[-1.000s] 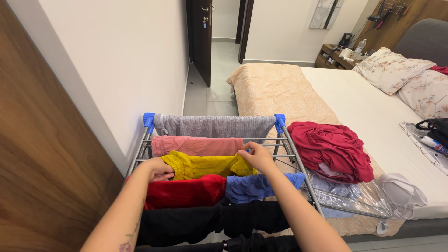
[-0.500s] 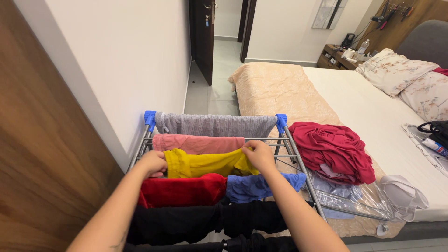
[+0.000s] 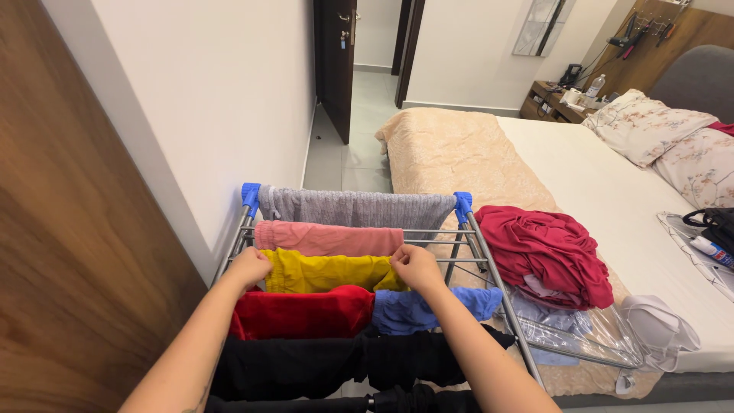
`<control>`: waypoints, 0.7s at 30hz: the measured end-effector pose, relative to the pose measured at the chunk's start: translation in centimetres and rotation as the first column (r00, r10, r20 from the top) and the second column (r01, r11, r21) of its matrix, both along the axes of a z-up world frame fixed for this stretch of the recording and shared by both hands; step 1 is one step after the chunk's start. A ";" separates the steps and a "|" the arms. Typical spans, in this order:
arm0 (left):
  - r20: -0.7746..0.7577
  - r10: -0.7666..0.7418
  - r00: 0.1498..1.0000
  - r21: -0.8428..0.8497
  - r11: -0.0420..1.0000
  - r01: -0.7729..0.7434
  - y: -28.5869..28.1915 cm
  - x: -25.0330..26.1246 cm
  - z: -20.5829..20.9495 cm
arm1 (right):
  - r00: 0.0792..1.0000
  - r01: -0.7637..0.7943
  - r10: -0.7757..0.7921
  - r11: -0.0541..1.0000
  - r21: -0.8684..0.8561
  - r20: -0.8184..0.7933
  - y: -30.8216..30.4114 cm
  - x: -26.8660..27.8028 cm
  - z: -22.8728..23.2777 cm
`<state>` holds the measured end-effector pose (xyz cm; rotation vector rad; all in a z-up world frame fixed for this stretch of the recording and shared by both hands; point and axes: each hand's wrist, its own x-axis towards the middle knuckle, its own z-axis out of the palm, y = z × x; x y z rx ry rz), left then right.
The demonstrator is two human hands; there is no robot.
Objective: Hanging various items of clothing from a laundry basket onto a drying rack using both direct hanging and hangers.
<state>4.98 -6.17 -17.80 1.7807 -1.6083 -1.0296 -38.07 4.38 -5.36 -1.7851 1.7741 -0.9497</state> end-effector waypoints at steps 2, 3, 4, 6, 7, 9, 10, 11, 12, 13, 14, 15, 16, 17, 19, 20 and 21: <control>-0.206 0.157 0.966 0.091 0.986 -0.141 2.2 -0.8 2.8 | 1.000 -0.009 0.010 1.000 0.025 -0.021 1.2 0.8 2.6; -0.383 0.314 0.869 0.203 0.946 -0.253 3.1 -1.4 4.3 | 0.999 -0.012 0.014 0.999 0.047 -0.041 1.8 1.0 3.9; -0.382 0.312 0.870 0.203 0.946 -0.251 2.9 -1.1 3.9 | 0.999 -0.010 0.012 0.999 0.048 -0.039 2.1 1.1 4.1; -0.448 0.403 0.798 0.284 0.910 -0.300 2.2 -0.5 3.4 | 0.975 0.063 -0.069 0.997 -0.032 -0.211 2.6 1.2 4.7; -0.446 0.402 0.800 0.284 0.911 -0.299 3.0 -0.5 5.1 | 0.975 0.065 -0.070 0.997 -0.032 -0.210 2.7 1.4 4.5; -0.249 0.248 0.936 0.419 0.899 -0.127 4.2 -0.6 8.8 | 0.976 0.103 -0.115 0.992 -0.075 -0.187 2.6 1.8 4.4; -0.247 0.247 0.937 0.414 0.901 -0.128 3.9 -0.7 8.8 | 0.976 0.104 -0.117 0.991 -0.080 -0.183 2.2 1.8 4.0; -0.179 0.180 0.967 0.388 0.916 -0.098 3.8 -0.8 8.7 | 0.972 0.081 -0.108 0.987 -0.136 -0.210 2.1 1.8 3.6; -0.108 0.113 0.988 0.365 0.929 -0.066 3.7 -0.9 8.5 | 0.966 0.056 -0.102 0.980 -0.190 -0.237 1.9 1.8 3.2; -0.110 0.109 0.988 0.361 0.930 -0.063 2.8 -0.1 7.5 | 0.966 0.059 -0.106 0.979 -0.194 -0.237 1.6 1.4 3.1; -0.040 0.103 0.994 0.211 0.973 -0.093 1.8 0.7 6.5 | 0.969 0.059 -0.104 0.978 -0.200 -0.223 1.3 1.0 2.9; 0.029 0.106 0.994 0.054 0.993 -0.108 0.8 1.3 5.4 | 0.972 0.060 -0.104 0.977 -0.206 -0.210 1.0 0.4 2.8; 0.027 0.100 0.995 0.051 0.994 -0.102 0.0 2.2 5.5 | 0.971 0.066 -0.111 0.976 -0.210 -0.211 -0.1 -1.2 2.6; 0.006 0.174 0.985 -0.032 0.984 -0.173 -0.2 3.3 5.0 | 0.967 0.078 -0.125 0.975 -0.209 -0.224 -0.8 -2.7 2.0; -0.022 0.244 0.970 -0.107 0.964 -0.245 -0.1 4.6 4.4 | 0.961 0.090 -0.138 0.975 -0.203 -0.239 -1.3 -4.3 1.7; -0.020 0.251 0.968 -0.154 0.956 -0.251 0.1 4.8 4.3 | 0.977 0.068 -0.104 0.979 -0.192 -0.187 -1.1 -4.4 2.1; -0.021 0.257 0.966 -0.206 0.945 -0.255 -0.1 5.0 4.6 | 0.988 0.047 -0.072 0.981 -0.188 -0.133 -1.2 -4.5 2.7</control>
